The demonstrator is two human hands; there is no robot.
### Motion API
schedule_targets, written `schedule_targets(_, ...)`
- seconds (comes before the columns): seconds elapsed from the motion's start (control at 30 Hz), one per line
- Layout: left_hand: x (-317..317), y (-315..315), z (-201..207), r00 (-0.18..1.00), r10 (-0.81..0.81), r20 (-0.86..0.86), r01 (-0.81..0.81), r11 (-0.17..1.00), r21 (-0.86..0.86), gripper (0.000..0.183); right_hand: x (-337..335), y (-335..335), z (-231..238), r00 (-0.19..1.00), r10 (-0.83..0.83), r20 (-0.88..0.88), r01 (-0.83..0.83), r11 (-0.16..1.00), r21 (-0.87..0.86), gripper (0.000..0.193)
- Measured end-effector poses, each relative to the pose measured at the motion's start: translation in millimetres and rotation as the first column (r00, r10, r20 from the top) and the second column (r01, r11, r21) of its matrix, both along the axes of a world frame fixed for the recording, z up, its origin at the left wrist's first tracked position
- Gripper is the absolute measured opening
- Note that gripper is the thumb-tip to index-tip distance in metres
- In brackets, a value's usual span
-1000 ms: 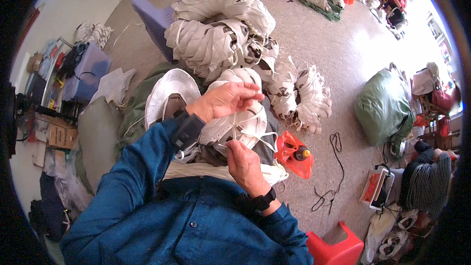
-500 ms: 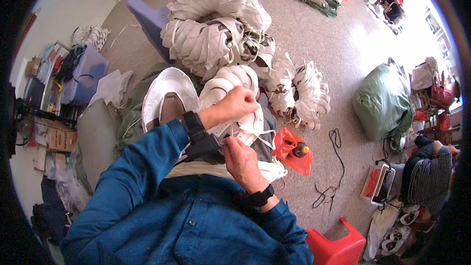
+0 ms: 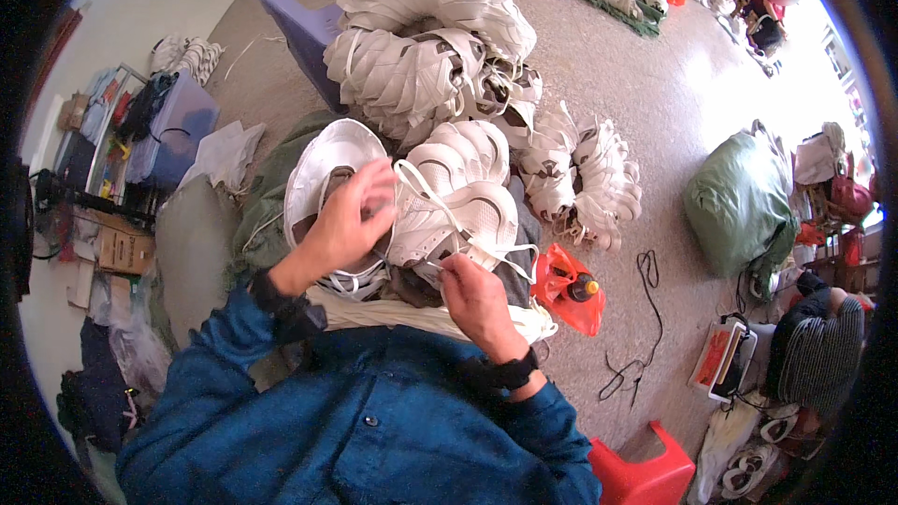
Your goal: Lacing white high-top shoes from a pile.
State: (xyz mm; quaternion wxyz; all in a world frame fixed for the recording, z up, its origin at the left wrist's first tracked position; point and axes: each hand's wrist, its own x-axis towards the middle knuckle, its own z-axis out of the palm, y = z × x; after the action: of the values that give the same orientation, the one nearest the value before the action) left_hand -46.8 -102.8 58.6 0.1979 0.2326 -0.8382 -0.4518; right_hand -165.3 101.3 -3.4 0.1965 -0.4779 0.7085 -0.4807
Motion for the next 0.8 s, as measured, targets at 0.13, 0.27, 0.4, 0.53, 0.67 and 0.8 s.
schedule_targets(0.13,38,32,14,0.983,-0.037,0.181,0.056,0.993,-0.103,0.060,-21,12,69,0.880,0.078,0.468,-0.036,0.995,-0.098,0.010)
schedule_targets(0.27,21,49,-14,0.978,-0.173,0.121,0.207,0.892,-0.402,0.067,-29,9,109,0.779,0.140,0.612,0.049,0.958,-0.281,0.012)
schedule_targets(0.4,-7,62,-51,0.974,-0.050,0.219,0.158,0.846,-0.509,0.093,-12,-6,138,0.762,0.182,0.621,0.081,0.925,-0.371,0.013)
schedule_targets(0.53,-21,65,-84,0.962,0.116,0.247,0.062,0.790,-0.610,0.097,23,-13,158,0.909,0.243,0.339,-0.174,0.959,-0.223,0.011)
schedule_targets(0.67,-26,61,-106,0.949,0.153,0.276,0.116,0.644,-0.756,0.087,66,0,163,0.780,0.587,0.219,-0.553,0.809,-0.197,0.011)
schedule_targets(0.8,-26,62,-93,0.965,0.105,0.239,0.093,0.718,-0.690,0.081,89,-2,199,0.539,0.817,0.203,-0.682,0.566,-0.463,0.013)
